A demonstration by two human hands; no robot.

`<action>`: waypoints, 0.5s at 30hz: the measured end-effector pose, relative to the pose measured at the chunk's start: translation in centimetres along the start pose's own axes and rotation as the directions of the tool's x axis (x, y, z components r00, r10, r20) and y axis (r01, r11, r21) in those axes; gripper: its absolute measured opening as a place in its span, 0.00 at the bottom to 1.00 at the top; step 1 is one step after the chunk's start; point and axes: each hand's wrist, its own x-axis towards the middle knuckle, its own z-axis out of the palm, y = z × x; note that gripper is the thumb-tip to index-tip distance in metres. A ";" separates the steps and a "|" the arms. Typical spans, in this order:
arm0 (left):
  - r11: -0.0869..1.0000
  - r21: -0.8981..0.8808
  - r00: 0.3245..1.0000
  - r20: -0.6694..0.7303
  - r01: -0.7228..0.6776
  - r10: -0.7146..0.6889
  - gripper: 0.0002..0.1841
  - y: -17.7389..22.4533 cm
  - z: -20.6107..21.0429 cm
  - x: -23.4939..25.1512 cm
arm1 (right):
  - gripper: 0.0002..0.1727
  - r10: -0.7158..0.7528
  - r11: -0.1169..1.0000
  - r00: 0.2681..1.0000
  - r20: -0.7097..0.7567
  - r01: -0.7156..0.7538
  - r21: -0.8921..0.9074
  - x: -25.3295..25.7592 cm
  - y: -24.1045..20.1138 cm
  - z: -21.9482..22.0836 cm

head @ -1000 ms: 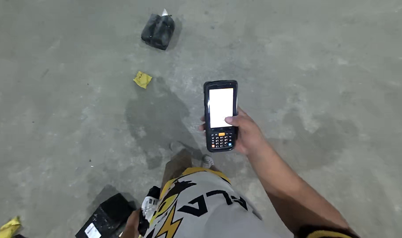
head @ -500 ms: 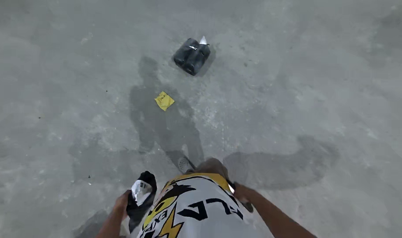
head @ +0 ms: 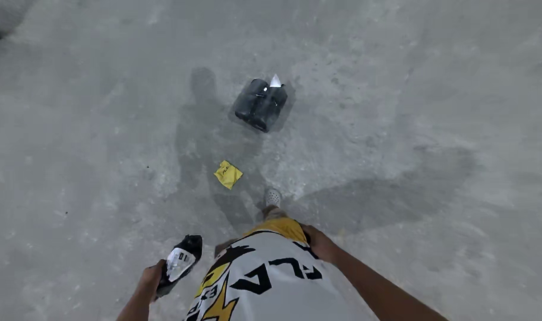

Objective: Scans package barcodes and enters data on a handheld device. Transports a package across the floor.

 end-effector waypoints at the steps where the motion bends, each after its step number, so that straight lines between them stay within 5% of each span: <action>1: 0.999 -0.034 1.000 -0.001 0.020 -0.020 0.26 1.6 -0.1 -0.2 | 0.40 -0.011 1.000 1.000 0.011 0.011 0.001 2.0 -1.7 -1.8; 4: 0.995 -0.072 0.997 0.025 0.070 -0.068 0.25 5.5 0.3 0.2 | 0.38 0.227 0.965 0.974 0.023 -0.228 0.131 7.1 -4.8 -6.1; 7: 0.995 0.005 0.993 0.076 0.095 -0.095 0.25 10.1 0.9 -1.5 | 0.33 0.566 0.803 0.820 0.087 -0.572 0.166 11.9 -8.3 -10.4; 12: 0.936 -0.279 0.971 0.169 0.214 -0.171 0.21 14.0 0.7 2.7 | 0.25 0.482 0.730 0.874 0.059 -0.438 0.524 18.5 -13.0 -14.5; 15: 0.901 -0.348 0.955 0.233 0.258 -0.183 0.19 20.3 -1.2 5.0 | 0.27 0.497 0.644 0.868 0.005 -0.373 0.668 22.5 -17.6 -16.3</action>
